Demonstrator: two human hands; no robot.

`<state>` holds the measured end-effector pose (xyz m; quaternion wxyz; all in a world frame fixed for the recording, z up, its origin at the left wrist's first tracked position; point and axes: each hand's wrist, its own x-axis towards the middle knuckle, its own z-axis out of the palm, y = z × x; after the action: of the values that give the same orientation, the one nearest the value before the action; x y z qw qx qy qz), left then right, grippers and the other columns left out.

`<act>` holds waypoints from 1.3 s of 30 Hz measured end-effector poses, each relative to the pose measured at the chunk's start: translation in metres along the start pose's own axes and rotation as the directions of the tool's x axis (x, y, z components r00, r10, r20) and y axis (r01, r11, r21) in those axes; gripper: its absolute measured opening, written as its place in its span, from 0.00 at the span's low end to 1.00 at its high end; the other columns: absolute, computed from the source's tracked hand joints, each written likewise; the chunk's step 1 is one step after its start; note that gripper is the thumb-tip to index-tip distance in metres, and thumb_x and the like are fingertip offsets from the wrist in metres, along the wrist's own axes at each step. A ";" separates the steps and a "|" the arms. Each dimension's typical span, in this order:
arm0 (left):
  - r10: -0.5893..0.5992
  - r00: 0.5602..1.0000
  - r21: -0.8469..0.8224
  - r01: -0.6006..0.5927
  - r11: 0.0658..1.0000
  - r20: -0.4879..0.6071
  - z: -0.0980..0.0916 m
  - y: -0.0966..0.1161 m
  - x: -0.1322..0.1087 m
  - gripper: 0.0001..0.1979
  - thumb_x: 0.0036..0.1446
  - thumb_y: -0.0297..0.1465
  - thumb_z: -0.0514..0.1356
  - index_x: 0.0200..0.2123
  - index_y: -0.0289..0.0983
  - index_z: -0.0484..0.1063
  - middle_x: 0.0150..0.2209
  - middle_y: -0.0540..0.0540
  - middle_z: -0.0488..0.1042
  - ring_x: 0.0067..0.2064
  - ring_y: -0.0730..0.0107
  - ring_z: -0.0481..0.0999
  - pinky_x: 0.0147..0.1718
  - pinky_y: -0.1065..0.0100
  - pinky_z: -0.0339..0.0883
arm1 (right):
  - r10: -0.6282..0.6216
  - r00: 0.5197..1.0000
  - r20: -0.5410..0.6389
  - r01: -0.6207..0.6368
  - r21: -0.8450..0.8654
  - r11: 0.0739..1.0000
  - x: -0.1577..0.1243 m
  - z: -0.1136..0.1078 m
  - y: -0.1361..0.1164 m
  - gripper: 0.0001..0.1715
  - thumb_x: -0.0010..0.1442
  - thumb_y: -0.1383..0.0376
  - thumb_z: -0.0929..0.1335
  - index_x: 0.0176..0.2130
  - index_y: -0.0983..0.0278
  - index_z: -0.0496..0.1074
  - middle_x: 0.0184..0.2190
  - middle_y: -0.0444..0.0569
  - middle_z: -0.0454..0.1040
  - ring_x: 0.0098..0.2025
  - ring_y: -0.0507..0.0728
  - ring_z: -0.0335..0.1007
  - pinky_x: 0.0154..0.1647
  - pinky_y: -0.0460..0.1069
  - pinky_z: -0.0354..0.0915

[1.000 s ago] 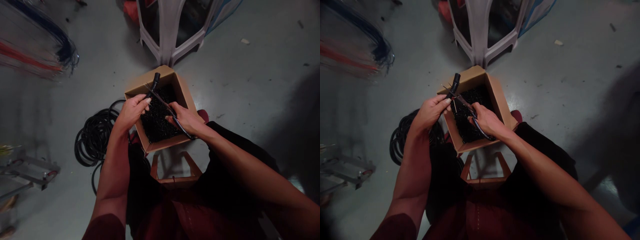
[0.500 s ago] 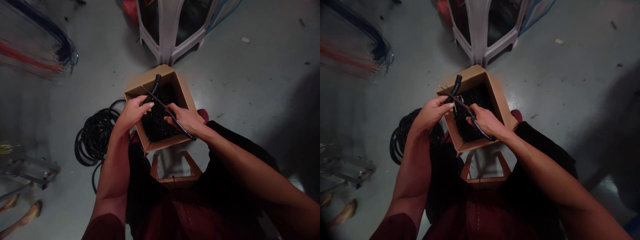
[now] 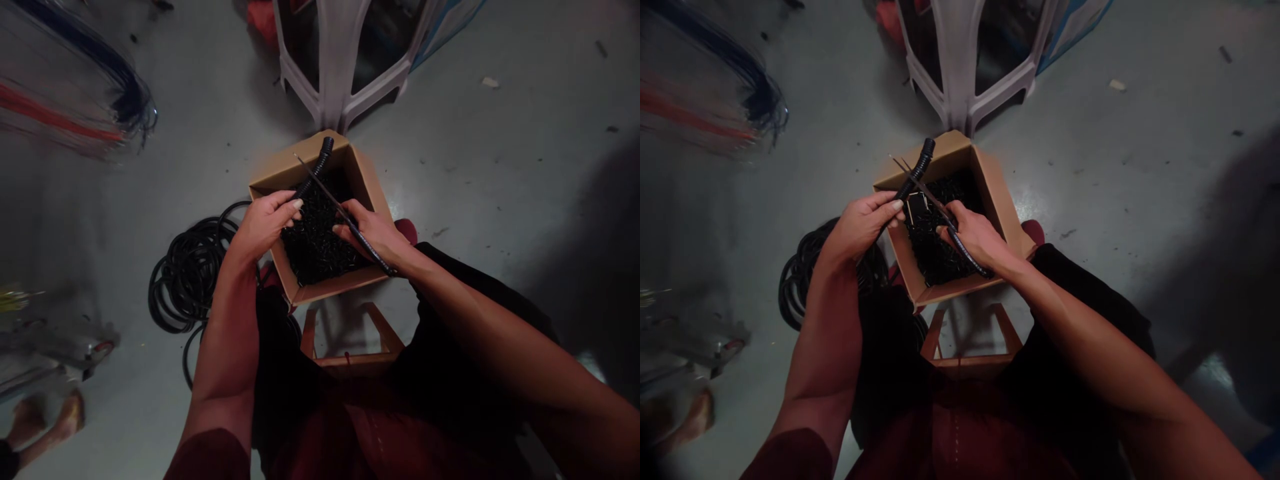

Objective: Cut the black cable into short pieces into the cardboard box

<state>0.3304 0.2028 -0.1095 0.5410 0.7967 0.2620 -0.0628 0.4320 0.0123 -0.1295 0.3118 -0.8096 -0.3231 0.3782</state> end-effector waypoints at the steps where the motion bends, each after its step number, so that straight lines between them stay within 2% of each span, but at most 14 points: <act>1: 0.003 1.000 0.011 -0.003 1.000 0.000 -0.001 0.000 0.000 0.15 0.58 0.39 0.55 0.40 0.35 0.75 0.30 0.48 0.74 0.29 0.76 0.69 0.30 0.74 0.63 | 0.000 1.000 0.009 0.000 0.006 1.000 -0.001 0.000 -0.001 0.17 0.58 0.54 0.61 0.44 0.61 0.63 0.30 0.48 0.70 0.30 0.57 0.64 0.30 0.50 0.56; 8: 0.027 1.000 0.024 -0.027 0.999 0.007 -0.002 -0.002 0.002 0.14 0.58 0.39 0.55 0.39 0.37 0.75 0.29 0.48 0.73 0.28 0.76 0.68 0.28 0.73 0.61 | -0.003 0.997 0.071 -0.001 0.053 0.999 -0.004 -0.002 -0.008 0.21 0.58 0.52 0.61 0.46 0.62 0.62 0.35 0.51 0.71 0.33 0.58 0.66 0.32 0.51 0.59; 15: 0.026 1.000 0.026 -0.026 0.999 0.014 -0.002 -0.001 0.002 0.16 0.58 0.39 0.54 0.40 0.36 0.76 0.30 0.48 0.73 0.28 0.76 0.68 0.28 0.73 0.61 | -0.014 0.997 0.070 0.009 0.075 0.997 -0.003 0.002 -0.003 0.22 0.58 0.51 0.61 0.47 0.62 0.62 0.34 0.49 0.71 0.32 0.57 0.65 0.31 0.51 0.58; 26: 0.032 0.995 0.113 -0.042 0.993 0.092 -0.007 0.005 -0.003 0.17 0.58 0.39 0.53 0.41 0.35 0.76 0.29 0.48 0.73 0.30 0.74 0.68 0.31 0.73 0.63 | -0.024 0.995 0.097 0.018 0.058 0.998 -0.005 0.000 -0.006 0.20 0.58 0.53 0.62 0.45 0.62 0.62 0.32 0.48 0.69 0.32 0.56 0.64 0.32 0.51 0.57; 32: 0.025 0.993 0.122 -0.038 0.992 0.112 -0.009 0.013 -0.006 0.16 0.57 0.39 0.54 0.39 0.35 0.76 0.28 0.48 0.72 0.32 0.73 0.69 0.33 0.72 0.64 | -0.032 0.997 0.072 0.030 0.024 0.999 -0.001 0.005 0.002 0.15 0.57 0.56 0.61 0.42 0.61 0.62 0.31 0.47 0.69 0.30 0.56 0.62 0.30 0.50 0.55; 39: 0.020 0.995 0.135 -0.032 0.990 0.095 -0.009 0.008 -0.005 0.19 0.57 0.39 0.54 0.42 0.33 0.76 0.30 0.47 0.73 0.33 0.72 0.69 0.34 0.72 0.65 | -0.005 1.000 0.018 0.005 0.043 0.999 0.000 0.013 0.003 0.13 0.54 0.61 0.61 0.41 0.61 0.63 0.28 0.45 0.69 0.28 0.54 0.62 0.28 0.48 0.53</act>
<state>0.3286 0.2073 -0.0969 0.4976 0.8314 0.2212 -0.1105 0.4226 0.0140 -0.1381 0.3271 -0.7984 -0.3197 0.3916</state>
